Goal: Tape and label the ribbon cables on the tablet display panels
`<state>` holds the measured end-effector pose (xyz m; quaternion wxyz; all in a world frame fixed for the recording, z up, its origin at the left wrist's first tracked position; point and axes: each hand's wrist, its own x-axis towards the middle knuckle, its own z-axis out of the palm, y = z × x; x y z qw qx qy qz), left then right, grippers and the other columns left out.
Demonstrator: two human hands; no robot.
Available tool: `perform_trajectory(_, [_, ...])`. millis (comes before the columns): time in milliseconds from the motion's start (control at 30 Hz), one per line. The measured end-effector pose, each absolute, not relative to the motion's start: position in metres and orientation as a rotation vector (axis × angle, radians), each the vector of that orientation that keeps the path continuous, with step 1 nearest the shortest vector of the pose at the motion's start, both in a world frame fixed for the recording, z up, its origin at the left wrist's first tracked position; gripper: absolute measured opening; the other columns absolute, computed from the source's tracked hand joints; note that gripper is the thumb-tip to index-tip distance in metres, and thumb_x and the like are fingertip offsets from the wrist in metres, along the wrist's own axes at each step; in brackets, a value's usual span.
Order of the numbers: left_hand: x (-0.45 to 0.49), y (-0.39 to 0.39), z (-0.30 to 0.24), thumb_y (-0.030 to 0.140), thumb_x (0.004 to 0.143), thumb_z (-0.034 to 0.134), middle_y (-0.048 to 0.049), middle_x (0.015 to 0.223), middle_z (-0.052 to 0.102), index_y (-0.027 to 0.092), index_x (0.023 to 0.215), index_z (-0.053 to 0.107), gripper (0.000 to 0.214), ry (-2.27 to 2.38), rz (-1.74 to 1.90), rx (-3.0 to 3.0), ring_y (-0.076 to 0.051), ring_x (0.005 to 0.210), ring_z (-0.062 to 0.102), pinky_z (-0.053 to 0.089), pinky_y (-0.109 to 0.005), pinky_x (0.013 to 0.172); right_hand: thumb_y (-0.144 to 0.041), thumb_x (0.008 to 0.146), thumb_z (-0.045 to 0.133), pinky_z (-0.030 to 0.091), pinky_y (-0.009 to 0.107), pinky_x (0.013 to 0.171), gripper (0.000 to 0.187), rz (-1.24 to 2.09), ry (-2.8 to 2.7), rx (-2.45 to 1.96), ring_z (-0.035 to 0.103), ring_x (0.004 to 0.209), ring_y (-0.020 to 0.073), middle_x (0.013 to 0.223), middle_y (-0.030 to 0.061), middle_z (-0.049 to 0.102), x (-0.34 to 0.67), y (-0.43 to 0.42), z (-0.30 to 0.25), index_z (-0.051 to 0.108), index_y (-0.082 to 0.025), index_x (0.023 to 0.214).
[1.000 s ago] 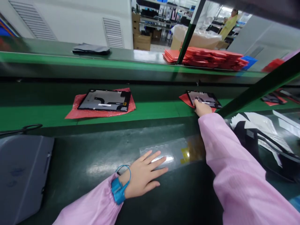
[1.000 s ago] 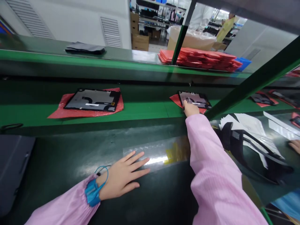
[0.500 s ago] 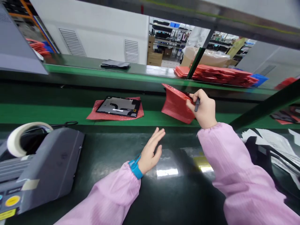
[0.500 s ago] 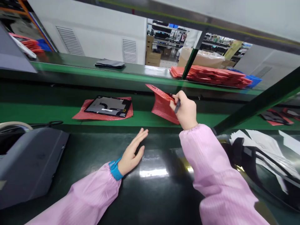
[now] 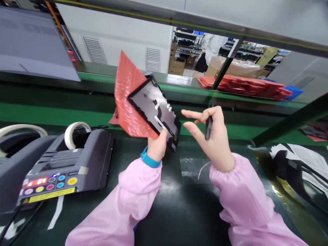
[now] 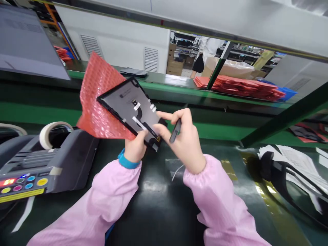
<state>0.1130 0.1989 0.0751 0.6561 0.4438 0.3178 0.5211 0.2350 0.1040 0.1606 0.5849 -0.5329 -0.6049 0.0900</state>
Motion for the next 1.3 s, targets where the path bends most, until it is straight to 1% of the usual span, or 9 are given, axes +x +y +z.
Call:
perform_trajectory(100, [0.097,0.197,0.081,0.017,0.080,0.071,-0.0025,0.102,0.080,0.017,0.101,0.073,0.021,0.675,1.117,0.820,-0.025,0.110,0.075,0.060,-0.036,0.101,-0.062,0.080,0.081,0.056,0.042,0.092,0.058,0.251,-1.346,-1.497,0.069,0.101,0.0228,0.111,0.0053,0.067,0.275,0.117,0.134,0.037,-0.029,0.098])
perform_trajectory(200, [0.083,0.190,0.079,0.015,0.072,0.075,-0.0075,0.086,0.080,0.012,0.090,0.074,0.019,0.632,0.930,0.707,-0.029,0.090,0.080,0.065,-0.042,0.091,-0.070,0.070,0.084,0.055,0.034,0.077,0.067,0.599,-1.220,-1.528,0.066,0.082,0.0190,0.086,-0.0043,0.057,0.293,0.114,0.102,0.035,-0.029,0.092])
perform_trajectory(333, [0.065,0.185,0.062,0.030,0.089,0.075,-0.0118,0.097,0.083,0.012,0.106,0.076,0.025,0.603,0.759,0.616,-0.030,0.097,0.080,0.063,-0.043,0.098,-0.065,0.065,0.091,0.051,0.024,0.062,0.071,0.918,-0.966,-1.372,0.062,0.072,0.0141,0.076,-0.0076,0.051,0.284,0.085,0.070,0.033,-0.028,0.087])
perform_trajectory(567, [0.025,0.191,0.022,0.046,0.101,0.065,-0.0156,0.109,0.082,0.012,0.121,0.073,0.040,0.613,0.534,0.540,-0.031,0.108,0.079,0.062,-0.041,0.099,-0.064,0.075,0.083,0.031,0.020,0.036,0.064,0.940,-0.827,-1.408,0.039,0.049,0.0092,0.077,-0.0084,0.047,0.263,0.053,0.030,0.030,-0.031,0.089])
perform_trajectory(733, [0.016,0.193,0.015,0.063,0.098,0.063,-0.0178,0.107,0.081,0.012,0.130,0.070,0.061,0.611,0.485,0.563,-0.033,0.098,0.081,0.066,-0.042,0.086,-0.061,0.078,0.079,0.045,0.025,0.056,0.057,0.861,-1.008,-1.496,0.045,0.058,0.0122,0.070,-0.0091,0.043,0.249,0.063,-0.002,0.033,-0.029,0.085])
perform_trajectory(833, [0.018,0.194,0.013,0.032,0.097,0.071,-0.0180,0.103,0.082,0.009,0.125,0.070,0.036,0.718,0.495,0.645,-0.030,0.090,0.082,0.068,-0.039,0.081,-0.054,0.076,0.083,0.051,0.031,0.070,0.052,0.846,-1.074,-1.537,0.056,0.067,0.0145,0.082,-0.0044,0.060,0.257,0.064,-0.007,0.039,-0.028,0.087])
perform_trajectory(933, [0.018,0.195,0.011,0.005,0.086,0.070,-0.0170,0.102,0.082,0.007,0.121,0.071,0.034,0.784,0.514,0.679,-0.028,0.087,0.082,0.068,-0.037,0.079,-0.052,0.089,0.072,0.054,0.045,0.093,0.040,0.638,-1.277,-1.635,0.071,0.103,0.0253,0.125,0.0127,0.072,0.288,0.054,-0.001,0.039,-0.029,0.092])
perform_trajectory(1100, [0.013,0.200,0.015,0.002,0.081,0.074,-0.0135,0.097,0.081,0.009,0.117,0.070,0.037,0.849,0.534,0.751,-0.026,0.079,0.080,0.068,-0.033,0.069,-0.056,0.093,0.066,0.036,0.068,0.116,0.037,0.228,-1.595,-1.921,0.052,0.146,0.0388,0.157,0.0227,0.054,0.353,0.029,-0.009,0.044,-0.028,0.100])
perform_trajectory(1300, [0.014,0.200,0.013,0.019,0.079,0.085,-0.0110,0.120,0.077,0.017,0.129,0.062,0.055,0.914,0.591,0.901,-0.027,0.097,0.078,0.067,-0.036,0.078,-0.055,0.096,0.061,0.024,0.072,0.123,0.033,0.191,-1.728,-2.017,0.040,0.156,0.0369,0.164,0.0191,0.047,0.359,0.048,-0.028,0.051,-0.027,0.111])
